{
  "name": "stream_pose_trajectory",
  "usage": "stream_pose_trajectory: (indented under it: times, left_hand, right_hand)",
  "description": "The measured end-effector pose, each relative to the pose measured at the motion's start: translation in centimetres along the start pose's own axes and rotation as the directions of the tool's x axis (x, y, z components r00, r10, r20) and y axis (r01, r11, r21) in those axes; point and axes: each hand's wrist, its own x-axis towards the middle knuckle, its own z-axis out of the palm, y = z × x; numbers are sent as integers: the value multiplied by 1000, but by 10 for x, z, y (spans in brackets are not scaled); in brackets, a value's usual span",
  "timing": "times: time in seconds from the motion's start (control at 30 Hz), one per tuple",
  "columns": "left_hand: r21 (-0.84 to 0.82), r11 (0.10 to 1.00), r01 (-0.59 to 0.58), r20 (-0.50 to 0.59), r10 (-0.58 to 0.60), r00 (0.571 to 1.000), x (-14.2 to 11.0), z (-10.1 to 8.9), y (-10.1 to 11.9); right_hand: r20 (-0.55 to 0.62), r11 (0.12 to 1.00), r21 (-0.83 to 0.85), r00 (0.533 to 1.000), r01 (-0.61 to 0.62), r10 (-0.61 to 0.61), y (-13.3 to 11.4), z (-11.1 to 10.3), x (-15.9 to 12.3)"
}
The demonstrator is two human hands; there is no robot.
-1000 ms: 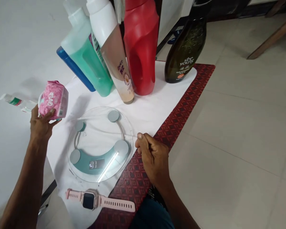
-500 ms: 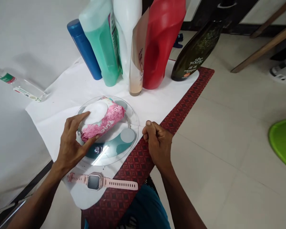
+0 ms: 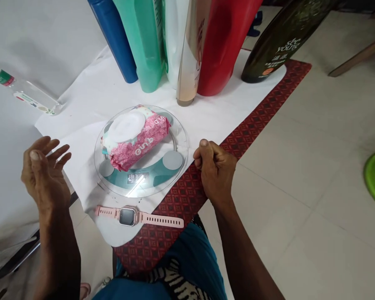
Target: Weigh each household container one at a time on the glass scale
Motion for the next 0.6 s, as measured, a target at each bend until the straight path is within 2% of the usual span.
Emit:
stream_pose_trajectory:
  times: [0.07,0.13,0.23,0.33,0.4,0.5,0.57,0.6]
  left_hand:
    - [-40,998,57,-4,-57,998,1,-1,-4]
    - [-64,996,58,-3,-58,998,2,1,-5]
    - [-62,998,-10,29,12,1000,3,10,0]
    - [-70,991,-117,128,126,984,4,24,11]
    - [-54,979,-199,243,206,948,4,36,20]
    - [-9,938,-345,400,320,859,4,58,28]
    - [16,901,-433,456,379,805,4,73,30]
    - [30,887,-461,464,396,792,5,80,30]
  right_hand:
    - [-3,1000,-9,1000,-4,4,0,0,0]
    - [-9,1000,-12,1000,2,-2,-1,0,1]
    - [-10,1000,6,1000,22,-21,-2,1,2]
    - [-9,999,25,999,33,-33,0,1,3]
    - [-7,999,28,999,38,-38,0,0,3]
    - [-5,999,33,999,34,-34,0,0,2]
    - [-9,999,35,1000,30,-30,0,0,2]
    - [-12,999,35,1000,29,-29,0,0,2]
